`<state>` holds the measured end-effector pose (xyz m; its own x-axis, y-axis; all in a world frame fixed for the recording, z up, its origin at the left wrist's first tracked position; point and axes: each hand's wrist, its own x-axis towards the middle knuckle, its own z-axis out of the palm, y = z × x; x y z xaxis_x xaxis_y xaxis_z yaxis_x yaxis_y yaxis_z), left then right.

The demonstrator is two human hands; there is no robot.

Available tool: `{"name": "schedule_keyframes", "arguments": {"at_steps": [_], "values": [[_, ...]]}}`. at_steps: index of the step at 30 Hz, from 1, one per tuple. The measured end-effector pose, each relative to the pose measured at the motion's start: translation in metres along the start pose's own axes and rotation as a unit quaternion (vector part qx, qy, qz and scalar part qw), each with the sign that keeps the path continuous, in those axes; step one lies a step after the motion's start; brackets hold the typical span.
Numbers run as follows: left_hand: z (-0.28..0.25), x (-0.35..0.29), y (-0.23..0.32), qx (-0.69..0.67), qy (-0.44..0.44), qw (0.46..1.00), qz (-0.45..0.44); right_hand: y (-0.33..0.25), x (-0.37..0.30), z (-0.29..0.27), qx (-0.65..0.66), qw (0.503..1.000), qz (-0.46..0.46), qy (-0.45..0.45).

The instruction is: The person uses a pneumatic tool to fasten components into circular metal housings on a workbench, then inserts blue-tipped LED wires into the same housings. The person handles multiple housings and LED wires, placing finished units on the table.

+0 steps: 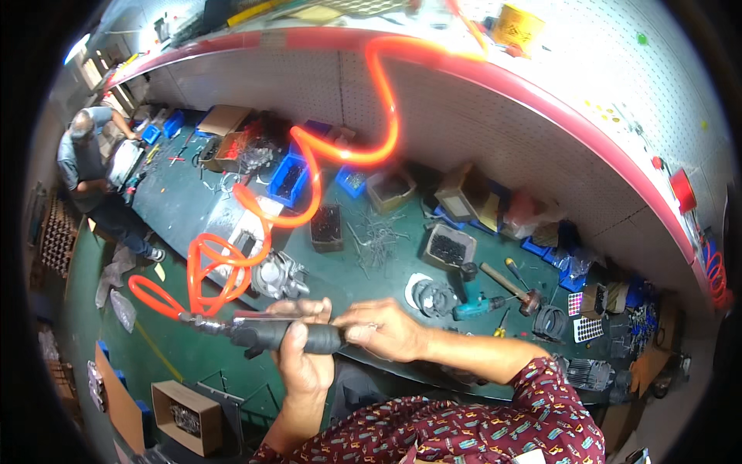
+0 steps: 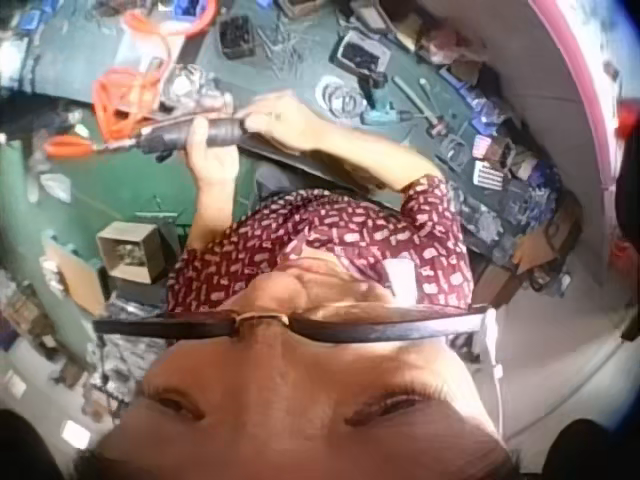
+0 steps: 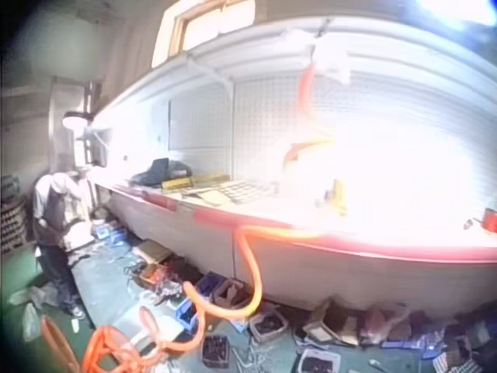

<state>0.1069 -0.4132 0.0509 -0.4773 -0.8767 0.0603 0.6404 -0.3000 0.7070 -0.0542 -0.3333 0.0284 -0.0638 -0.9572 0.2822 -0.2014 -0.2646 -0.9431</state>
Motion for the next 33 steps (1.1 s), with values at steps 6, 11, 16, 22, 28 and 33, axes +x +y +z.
{"name": "schedule_keyframes", "arguments": {"at_steps": [6,11,16,22,28,33], "values": [[-0.057,0.095,0.046,-0.016,0.071,0.995,-0.072,0.179,0.133,-0.118,-0.340,0.920,0.070,0.182],[-0.088,0.135,0.064,0.074,0.083,0.992,-0.065,0.287,0.230,-0.171,-0.475,0.848,0.195,0.133],[-0.117,0.154,0.071,0.120,0.047,0.990,-0.052,0.392,0.278,-0.176,-0.424,0.865,0.258,0.076],[-0.140,0.164,0.078,0.177,0.029,0.982,-0.060,0.422,0.296,-0.188,-0.448,0.854,0.262,-0.040],[-0.141,0.167,0.079,0.146,0.018,0.985,-0.087,0.420,0.296,-0.193,-0.505,0.827,0.228,-0.099],[-0.144,0.163,0.082,0.144,-0.009,0.986,-0.085,0.431,0.287,-0.198,-0.544,0.814,0.173,-0.109]]}}
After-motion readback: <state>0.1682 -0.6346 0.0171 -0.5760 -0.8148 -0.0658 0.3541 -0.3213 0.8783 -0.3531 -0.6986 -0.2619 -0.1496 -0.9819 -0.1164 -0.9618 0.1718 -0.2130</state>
